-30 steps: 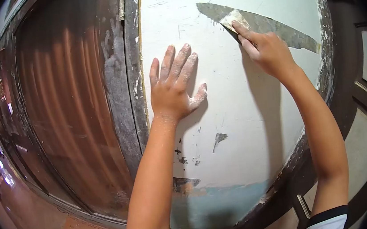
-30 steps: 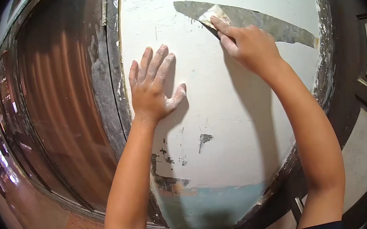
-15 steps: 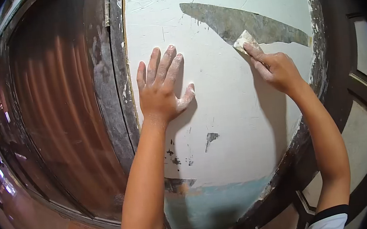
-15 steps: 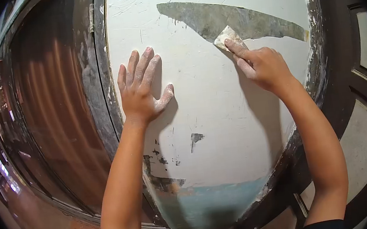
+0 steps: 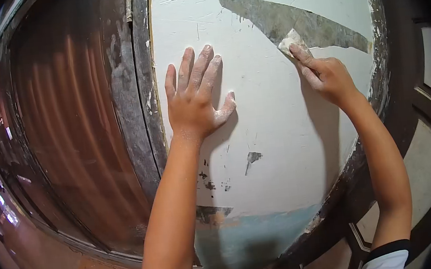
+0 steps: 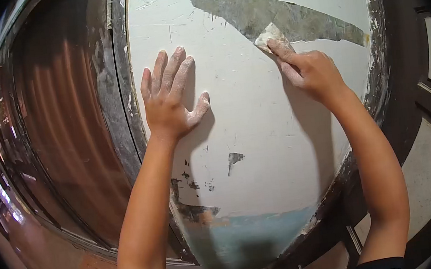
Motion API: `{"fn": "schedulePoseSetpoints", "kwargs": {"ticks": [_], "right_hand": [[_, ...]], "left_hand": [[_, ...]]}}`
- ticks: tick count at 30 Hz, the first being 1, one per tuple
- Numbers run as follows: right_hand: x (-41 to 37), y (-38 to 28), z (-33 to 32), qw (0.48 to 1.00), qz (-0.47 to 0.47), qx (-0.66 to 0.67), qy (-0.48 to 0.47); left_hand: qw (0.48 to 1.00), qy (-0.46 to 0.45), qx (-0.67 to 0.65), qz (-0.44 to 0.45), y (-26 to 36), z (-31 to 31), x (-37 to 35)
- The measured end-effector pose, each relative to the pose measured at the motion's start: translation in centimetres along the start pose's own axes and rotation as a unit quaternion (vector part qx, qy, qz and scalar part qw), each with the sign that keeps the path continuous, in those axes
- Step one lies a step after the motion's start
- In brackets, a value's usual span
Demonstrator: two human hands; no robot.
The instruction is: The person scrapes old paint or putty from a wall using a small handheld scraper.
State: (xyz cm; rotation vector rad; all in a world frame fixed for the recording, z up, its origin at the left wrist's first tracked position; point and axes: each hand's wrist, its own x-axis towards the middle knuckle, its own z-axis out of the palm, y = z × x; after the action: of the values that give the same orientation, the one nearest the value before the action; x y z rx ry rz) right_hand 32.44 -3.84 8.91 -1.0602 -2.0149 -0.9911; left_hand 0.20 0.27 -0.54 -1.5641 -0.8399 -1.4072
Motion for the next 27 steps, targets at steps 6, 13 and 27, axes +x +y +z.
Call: {"fn": "schedulePoseSetpoints", "kwargs": {"ticks": [6,13,27], "right_hand": [[0.4,-0.3,0.7,1.0,-0.002,0.002,0.025],[0.6,-0.1,1.1,1.0,0.005,0.016,0.023],[1.4,-2.0,0.8,0.998,0.053,0.018,0.012]], "left_hand": [[1.0,-0.004,0.001,-0.002,0.1,-0.2,0.1],[1.0,-0.006,-0.002,-0.005,0.1,-0.2,0.0],[1.0,0.004,0.002,-0.001,0.1,0.0,0.0]]}}
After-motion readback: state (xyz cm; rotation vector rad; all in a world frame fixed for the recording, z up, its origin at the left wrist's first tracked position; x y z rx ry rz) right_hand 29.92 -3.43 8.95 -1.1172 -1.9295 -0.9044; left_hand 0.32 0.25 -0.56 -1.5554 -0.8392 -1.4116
